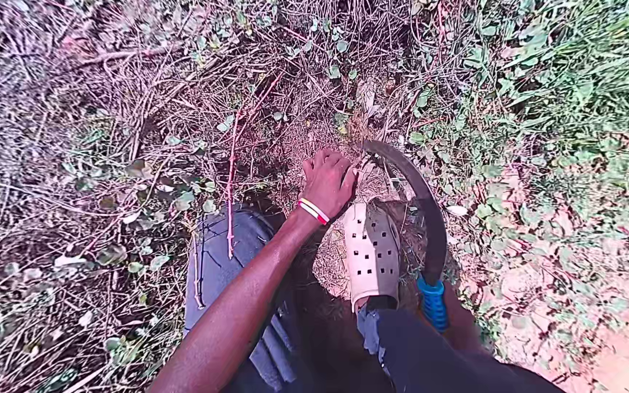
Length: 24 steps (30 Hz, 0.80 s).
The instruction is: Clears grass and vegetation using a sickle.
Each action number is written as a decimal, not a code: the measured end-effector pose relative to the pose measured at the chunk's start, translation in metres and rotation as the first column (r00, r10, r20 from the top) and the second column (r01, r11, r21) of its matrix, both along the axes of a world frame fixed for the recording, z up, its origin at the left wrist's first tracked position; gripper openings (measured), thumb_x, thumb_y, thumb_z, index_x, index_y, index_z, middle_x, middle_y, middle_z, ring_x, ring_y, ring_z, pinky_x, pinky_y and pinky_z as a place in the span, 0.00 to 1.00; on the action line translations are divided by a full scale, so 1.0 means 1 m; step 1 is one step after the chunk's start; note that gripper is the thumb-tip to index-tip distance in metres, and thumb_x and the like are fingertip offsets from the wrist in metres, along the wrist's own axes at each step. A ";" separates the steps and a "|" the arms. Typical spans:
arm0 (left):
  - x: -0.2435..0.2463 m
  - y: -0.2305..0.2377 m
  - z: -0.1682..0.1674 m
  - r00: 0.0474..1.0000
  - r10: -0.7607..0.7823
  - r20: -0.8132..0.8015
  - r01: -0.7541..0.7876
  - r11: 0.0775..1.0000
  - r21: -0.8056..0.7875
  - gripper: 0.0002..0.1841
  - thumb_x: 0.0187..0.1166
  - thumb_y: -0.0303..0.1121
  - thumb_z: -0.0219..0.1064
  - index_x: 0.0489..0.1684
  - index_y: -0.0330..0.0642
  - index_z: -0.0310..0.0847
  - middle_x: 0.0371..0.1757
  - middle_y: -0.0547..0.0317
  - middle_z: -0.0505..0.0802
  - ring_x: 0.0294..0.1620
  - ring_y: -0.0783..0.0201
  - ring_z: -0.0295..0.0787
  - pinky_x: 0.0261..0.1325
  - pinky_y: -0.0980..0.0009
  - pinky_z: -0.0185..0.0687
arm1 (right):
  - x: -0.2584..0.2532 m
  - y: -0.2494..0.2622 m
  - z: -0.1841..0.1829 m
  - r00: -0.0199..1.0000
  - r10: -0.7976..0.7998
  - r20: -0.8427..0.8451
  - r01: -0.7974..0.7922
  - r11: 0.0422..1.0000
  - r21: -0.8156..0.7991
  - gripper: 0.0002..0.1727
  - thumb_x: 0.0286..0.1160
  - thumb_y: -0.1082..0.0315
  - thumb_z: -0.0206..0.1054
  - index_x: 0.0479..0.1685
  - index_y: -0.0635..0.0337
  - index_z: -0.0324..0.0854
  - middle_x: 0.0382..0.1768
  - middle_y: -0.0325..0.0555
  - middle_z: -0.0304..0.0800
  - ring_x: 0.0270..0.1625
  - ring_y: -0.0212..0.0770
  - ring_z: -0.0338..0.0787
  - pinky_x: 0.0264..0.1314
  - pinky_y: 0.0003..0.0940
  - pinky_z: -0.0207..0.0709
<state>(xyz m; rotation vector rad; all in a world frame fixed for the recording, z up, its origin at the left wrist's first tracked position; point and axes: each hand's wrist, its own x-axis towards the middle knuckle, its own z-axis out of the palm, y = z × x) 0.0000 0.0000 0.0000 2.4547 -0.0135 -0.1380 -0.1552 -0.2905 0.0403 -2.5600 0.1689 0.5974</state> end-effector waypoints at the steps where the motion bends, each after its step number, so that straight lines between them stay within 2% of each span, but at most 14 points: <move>1: 0.001 0.003 0.005 1.000 0.009 0.013 -0.009 1.000 -0.012 0.17 0.88 0.38 0.57 0.48 0.37 0.91 0.57 0.44 0.92 0.70 0.37 0.79 0.65 0.32 0.65 | 0.004 0.009 0.014 0.989 0.065 0.130 -0.074 0.995 0.072 0.25 0.66 0.67 0.69 0.55 0.82 0.80 0.35 0.66 0.90 0.33 0.53 0.91 0.38 0.46 0.85; 2: 0.001 0.007 0.013 1.000 0.011 0.010 -0.011 1.000 -0.020 0.16 0.87 0.36 0.59 0.46 0.37 0.92 0.56 0.44 0.92 0.68 0.38 0.80 0.65 0.32 0.65 | 0.009 0.016 0.021 0.970 0.087 0.229 -0.119 0.985 0.127 0.24 0.62 0.64 0.67 0.51 0.79 0.81 0.29 0.57 0.89 0.27 0.41 0.87 0.33 0.32 0.82; 4: 0.002 0.017 0.029 0.999 0.006 -0.031 -0.007 1.000 -0.028 0.13 0.86 0.34 0.62 0.47 0.35 0.92 0.56 0.40 0.92 0.65 0.37 0.82 0.67 0.32 0.65 | 0.017 0.023 0.026 0.948 0.079 0.307 -0.135 0.977 0.167 0.25 0.61 0.62 0.67 0.50 0.79 0.82 0.26 0.55 0.88 0.25 0.37 0.86 0.29 0.29 0.80; 7: 0.008 0.036 0.045 0.992 -0.032 -0.118 0.034 0.999 0.013 0.11 0.84 0.31 0.66 0.47 0.33 0.93 0.53 0.36 0.93 0.63 0.35 0.86 0.68 0.33 0.72 | 0.032 0.024 0.018 0.908 0.015 0.418 -0.105 0.975 0.194 0.27 0.66 0.54 0.68 0.48 0.74 0.80 0.27 0.50 0.88 0.26 0.28 0.85 0.30 0.20 0.78; 9: 0.011 0.046 0.048 0.979 -0.083 -0.189 0.098 0.993 0.070 0.07 0.78 0.28 0.71 0.40 0.33 0.94 0.49 0.36 0.94 0.64 0.33 0.85 0.69 0.33 0.73 | 0.052 0.031 0.020 0.890 -0.087 0.447 -0.084 0.933 0.351 0.28 0.65 0.56 0.70 0.51 0.75 0.77 0.29 0.45 0.87 0.30 0.19 0.84 0.35 0.13 0.78; 11: 0.002 0.050 0.052 0.963 -0.135 -0.234 0.159 0.983 0.089 0.06 0.75 0.28 0.73 0.40 0.35 0.95 0.50 0.38 0.94 0.68 0.33 0.82 0.70 0.34 0.73 | 0.077 0.043 0.027 0.907 -0.217 0.361 -0.053 0.791 0.609 0.27 0.65 0.60 0.72 0.55 0.72 0.73 0.35 0.33 0.85 0.36 0.15 0.85 0.39 0.13 0.82; 13: -0.011 0.043 0.071 0.940 -0.146 -0.307 0.193 0.972 0.130 0.06 0.76 0.28 0.73 0.43 0.37 0.95 0.51 0.41 0.95 0.70 0.34 0.83 0.71 0.35 0.74 | 0.108 0.063 0.037 0.939 -0.281 0.198 0.003 0.581 0.814 0.21 0.64 0.66 0.70 0.55 0.59 0.69 0.35 0.26 0.85 0.35 0.21 0.87 0.37 0.20 0.85; 14: -0.020 0.035 0.086 0.928 -0.139 -0.347 0.218 0.955 0.199 0.07 0.77 0.30 0.72 0.43 0.38 0.94 0.47 0.42 0.96 0.63 0.36 0.88 0.65 0.36 0.78 | 0.121 0.074 0.041 0.952 -0.286 0.108 0.039 0.466 0.884 0.18 0.64 0.68 0.68 0.53 0.53 0.70 0.34 0.26 0.86 0.33 0.24 0.88 0.35 0.22 0.85; 16: -0.040 0.010 0.114 0.910 -0.102 -0.401 0.226 0.935 0.275 0.09 0.77 0.31 0.71 0.45 0.37 0.93 0.42 0.39 0.96 0.49 0.34 0.93 0.52 0.34 0.82 | 0.142 0.092 0.045 0.961 -0.263 -0.081 0.144 0.229 0.963 0.14 0.65 0.70 0.63 0.51 0.50 0.73 0.32 0.34 0.87 0.31 0.29 0.88 0.33 0.25 0.85; 18: -0.069 -0.013 0.119 0.945 -0.086 -0.316 0.177 0.945 0.274 0.09 0.72 0.31 0.71 0.41 0.35 0.93 0.35 0.38 0.95 0.40 0.34 0.95 0.42 0.35 0.84 | 0.152 0.103 0.040 0.953 -0.192 -0.236 0.250 0.056 0.967 0.12 0.69 0.69 0.59 0.52 0.49 0.71 0.34 0.37 0.85 0.33 0.31 0.88 0.36 0.26 0.85; 20: -0.087 -0.028 0.111 0.948 -0.034 -0.316 0.109 0.969 0.223 0.15 0.77 0.38 0.64 0.45 0.36 0.93 0.30 0.41 0.94 0.34 0.36 0.94 0.33 0.38 0.83 | 0.151 0.110 0.023 0.930 -0.137 -0.342 0.344 -0.008 0.939 0.12 0.71 0.66 0.58 0.54 0.46 0.72 0.36 0.35 0.85 0.35 0.30 0.89 0.37 0.24 0.85; 22: -0.088 -0.030 0.103 0.914 -0.043 -0.403 0.107 0.985 0.137 0.20 0.82 0.41 0.61 0.54 0.35 0.92 0.34 0.38 0.95 0.38 0.35 0.94 0.38 0.36 0.82 | 0.142 0.108 0.001 0.911 -0.124 -0.393 0.397 0.002 0.918 0.12 0.73 0.67 0.56 0.54 0.46 0.72 0.38 0.35 0.87 0.38 0.30 0.90 0.40 0.25 0.87; 23: -0.088 -0.027 0.098 0.912 -0.077 -0.403 0.127 0.987 0.099 0.20 0.82 0.42 0.61 0.52 0.35 0.92 0.33 0.38 0.94 0.37 0.35 0.94 0.38 0.36 0.82 | 0.136 0.105 -0.007 0.907 -0.131 -0.399 0.405 0.019 0.914 0.12 0.74 0.69 0.56 0.53 0.46 0.72 0.40 0.37 0.88 0.41 0.32 0.91 0.44 0.28 0.88; 24: -0.089 -0.024 0.093 0.926 -0.104 -0.363 0.140 0.987 0.074 0.19 0.79 0.43 0.62 0.44 0.35 0.92 0.28 0.42 0.92 0.33 0.38 0.93 0.34 0.38 0.81 | 0.130 0.100 -0.013 0.907 -0.150 -0.394 0.406 0.054 0.912 0.13 0.72 0.70 0.55 0.53 0.46 0.73 0.43 0.38 0.89 0.43 0.33 0.92 0.47 0.29 0.88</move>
